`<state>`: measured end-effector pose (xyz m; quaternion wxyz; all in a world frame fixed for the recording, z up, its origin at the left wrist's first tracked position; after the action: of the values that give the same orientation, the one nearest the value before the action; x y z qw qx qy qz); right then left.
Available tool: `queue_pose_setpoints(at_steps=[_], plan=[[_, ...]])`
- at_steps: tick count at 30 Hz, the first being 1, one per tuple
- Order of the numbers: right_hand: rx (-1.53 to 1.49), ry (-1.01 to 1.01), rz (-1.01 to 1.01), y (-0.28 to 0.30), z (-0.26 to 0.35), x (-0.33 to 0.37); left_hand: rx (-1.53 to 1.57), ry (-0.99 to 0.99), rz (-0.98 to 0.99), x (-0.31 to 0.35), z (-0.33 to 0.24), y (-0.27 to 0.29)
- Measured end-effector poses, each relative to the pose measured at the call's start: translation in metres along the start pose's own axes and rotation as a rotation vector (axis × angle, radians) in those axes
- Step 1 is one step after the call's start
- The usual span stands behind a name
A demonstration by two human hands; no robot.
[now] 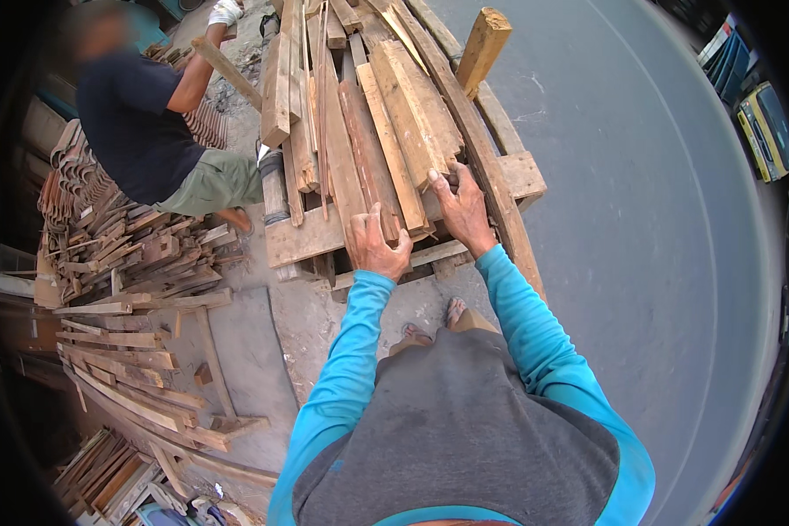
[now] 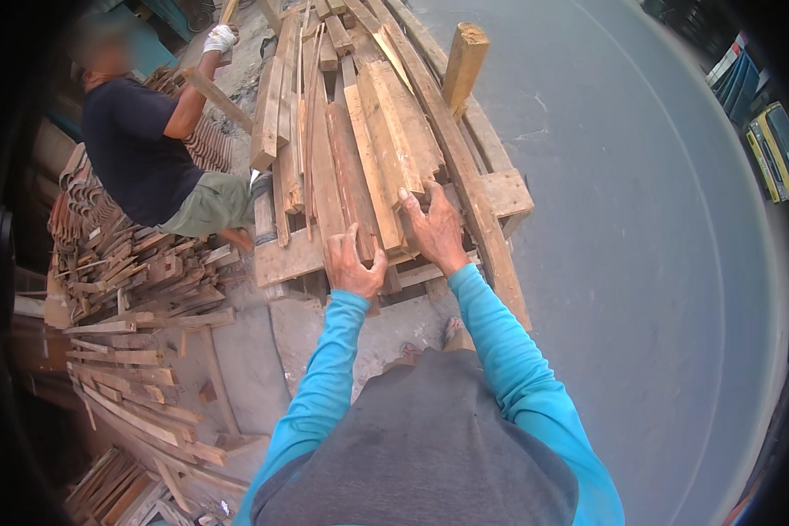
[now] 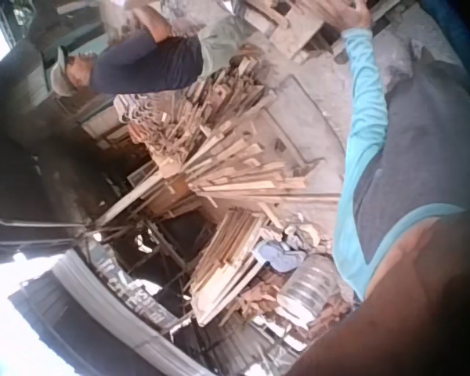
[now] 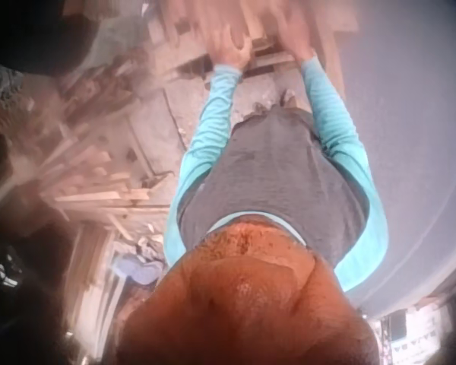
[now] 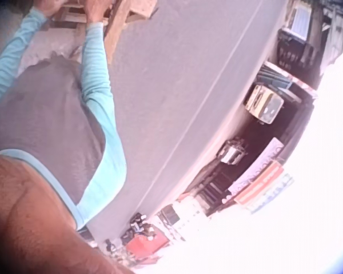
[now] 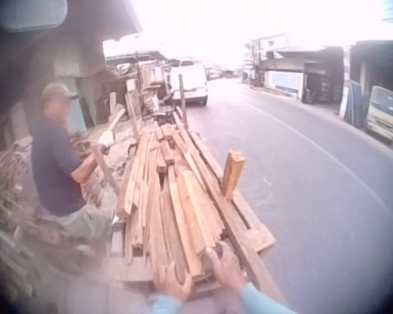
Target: The person collects wooden planks from a stack, carries them over, and loads them onto a wooden cart, repeatedly transporting and arranging the wooden pieces on the cart.
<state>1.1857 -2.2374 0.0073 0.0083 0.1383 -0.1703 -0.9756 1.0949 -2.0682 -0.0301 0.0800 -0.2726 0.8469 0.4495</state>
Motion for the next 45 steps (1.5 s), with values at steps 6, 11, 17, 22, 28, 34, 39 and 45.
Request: queue_pose_setpoints(at_steps=[6,11,17,22,28,34,39,45], plan=[[0.056,-0.025,-0.015,-0.005,0.004,-0.008,0.035,-0.010,0.017,0.003,0.004,0.000],[0.010,-0.136,0.099,-0.001,0.002,0.029,0.159,0.026,-0.020,0.001,0.015,-0.006],[-0.002,-0.064,0.087,0.004,0.009,0.023,0.144,0.044,-0.010,-0.001,0.012,-0.006],[-0.060,-0.043,0.138,0.002,-0.009,0.018,0.095,0.027,-0.035,0.002,0.010,-0.008],[-0.202,-0.079,0.306,0.011,-0.010,0.010,0.082,0.051,-0.027,0.003,0.012,-0.006],[-0.201,-0.085,0.345,0.016,-0.010,0.004,0.090,0.069,-0.055,0.002,0.010,-0.006],[-0.072,-0.043,0.343,0.017,-0.010,0.007,0.283,0.140,0.037,-0.009,0.016,-0.003],[-0.131,-0.121,0.351,0.031,-0.019,0.032,0.268,0.322,-0.214,-0.046,0.075,0.023]])
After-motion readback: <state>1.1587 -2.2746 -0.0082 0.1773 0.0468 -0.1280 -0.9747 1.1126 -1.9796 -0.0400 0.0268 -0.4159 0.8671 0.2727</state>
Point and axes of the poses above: each hand's wrist, its own x-axis away from the middle knuckle, its own y-axis out of the back of the hand, z = x × y, the point moved 2 cm from there along -x, towards the middle knuckle, and after that the axes turned 8 degrees about y, right-handed, at the moved point
